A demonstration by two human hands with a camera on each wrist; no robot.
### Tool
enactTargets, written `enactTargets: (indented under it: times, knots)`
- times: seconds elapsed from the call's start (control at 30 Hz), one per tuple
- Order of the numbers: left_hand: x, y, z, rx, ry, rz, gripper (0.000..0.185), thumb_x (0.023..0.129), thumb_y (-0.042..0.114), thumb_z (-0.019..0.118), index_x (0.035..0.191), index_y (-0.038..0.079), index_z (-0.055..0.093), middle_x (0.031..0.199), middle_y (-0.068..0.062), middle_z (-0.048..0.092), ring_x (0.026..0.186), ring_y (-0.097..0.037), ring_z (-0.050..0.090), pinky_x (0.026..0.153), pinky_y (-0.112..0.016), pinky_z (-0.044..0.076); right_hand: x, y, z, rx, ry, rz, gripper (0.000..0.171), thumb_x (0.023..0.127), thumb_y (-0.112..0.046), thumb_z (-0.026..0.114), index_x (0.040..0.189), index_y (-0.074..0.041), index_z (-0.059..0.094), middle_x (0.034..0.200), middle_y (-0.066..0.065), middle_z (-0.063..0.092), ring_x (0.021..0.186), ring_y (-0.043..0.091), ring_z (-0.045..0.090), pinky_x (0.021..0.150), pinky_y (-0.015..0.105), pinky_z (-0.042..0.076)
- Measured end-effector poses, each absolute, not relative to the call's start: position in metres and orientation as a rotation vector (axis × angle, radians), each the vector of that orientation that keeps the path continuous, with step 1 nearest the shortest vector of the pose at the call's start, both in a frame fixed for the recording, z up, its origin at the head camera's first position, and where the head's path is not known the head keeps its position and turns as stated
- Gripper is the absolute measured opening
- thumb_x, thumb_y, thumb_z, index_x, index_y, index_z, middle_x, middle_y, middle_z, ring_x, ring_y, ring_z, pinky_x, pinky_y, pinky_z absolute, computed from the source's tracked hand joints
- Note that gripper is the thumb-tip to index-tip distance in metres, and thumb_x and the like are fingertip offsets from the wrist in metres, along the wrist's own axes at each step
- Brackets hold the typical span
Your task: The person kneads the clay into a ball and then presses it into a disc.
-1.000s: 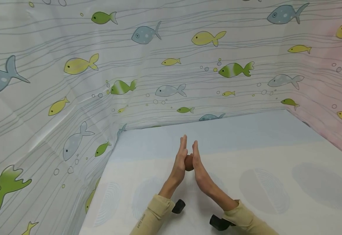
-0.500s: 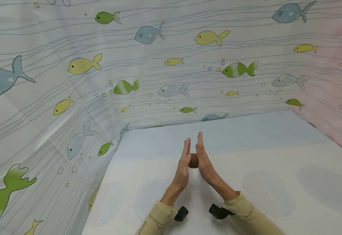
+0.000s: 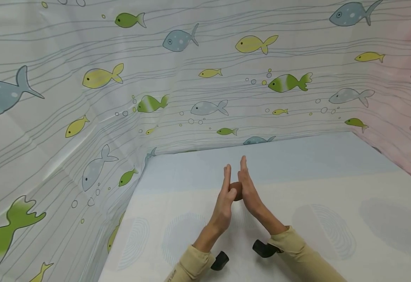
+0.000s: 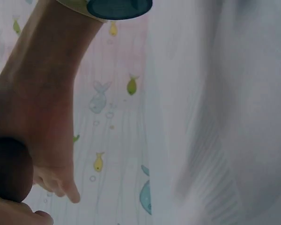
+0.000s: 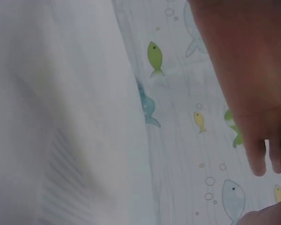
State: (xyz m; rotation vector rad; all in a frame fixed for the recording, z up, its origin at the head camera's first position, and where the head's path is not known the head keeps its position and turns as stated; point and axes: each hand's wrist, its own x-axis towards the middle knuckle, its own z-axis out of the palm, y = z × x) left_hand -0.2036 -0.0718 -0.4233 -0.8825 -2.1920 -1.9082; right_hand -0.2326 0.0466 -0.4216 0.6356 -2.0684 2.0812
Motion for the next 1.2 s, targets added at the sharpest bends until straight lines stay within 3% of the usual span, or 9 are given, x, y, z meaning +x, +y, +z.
enactTargets:
  times: [0.23, 0.63, 1.0, 1.2]
  knots:
    - [-0.204, -0.072, -0.399, -0.900, -2.157, -1.798, 0.067, 0.100, 0.033, 0.022, 0.160, 0.014, -0.002, 0.165, 0.004, -0.009, 0.152, -0.015, -0.010, 0.119, -0.058, -0.001, -0.234, 0.042, -0.421, 0.698, -2.022, 2.163, 0.065, 0.107, -0.047, 0.007, 0.158, -0.011, -0.013, 0.165, 0.010, -0.014, 0.152, 0.032, -0.005, 0.120, 0.054, 0.002]
    - [-0.223, -0.075, -0.382, -0.897, -2.129, -1.719, 0.069, 0.099, 0.035, 0.023, 0.160, 0.014, 0.001, 0.166, 0.007, -0.007, 0.152, -0.011, -0.009, 0.121, -0.051, -0.001, -0.224, 0.034, -0.426, 0.719, -2.032, 2.165, 0.066, 0.107, -0.048, 0.005, 0.157, -0.010, -0.014, 0.165, 0.010, -0.012, 0.151, 0.028, -0.015, 0.116, 0.062, -0.007]
    - [-0.243, -0.082, -0.395, -0.836, -2.166, -1.795, 0.067, 0.101, 0.038, 0.023, 0.160, 0.013, 0.000, 0.165, 0.006, -0.008, 0.151, -0.011, -0.009, 0.120, -0.052, -0.002, -0.207, 0.030, -0.433, 0.834, -2.034, 2.158, 0.058, 0.107, -0.043, 0.003, 0.156, -0.021, -0.020, 0.165, 0.012, -0.014, 0.151, 0.034, -0.014, 0.111, 0.072, -0.001]
    - [-0.246, -0.082, -0.419, -0.785, -2.232, -1.844, 0.066, 0.103, 0.040, 0.020, 0.160, 0.012, 0.001, 0.165, 0.004, -0.007, 0.151, -0.012, -0.008, 0.121, -0.050, -0.001, -0.206, 0.032, -0.428, 0.766, -2.073, 2.091, 0.063, 0.108, -0.042, 0.006, 0.157, -0.010, -0.017, 0.165, 0.016, -0.008, 0.152, 0.035, -0.008, 0.113, 0.068, -0.003]
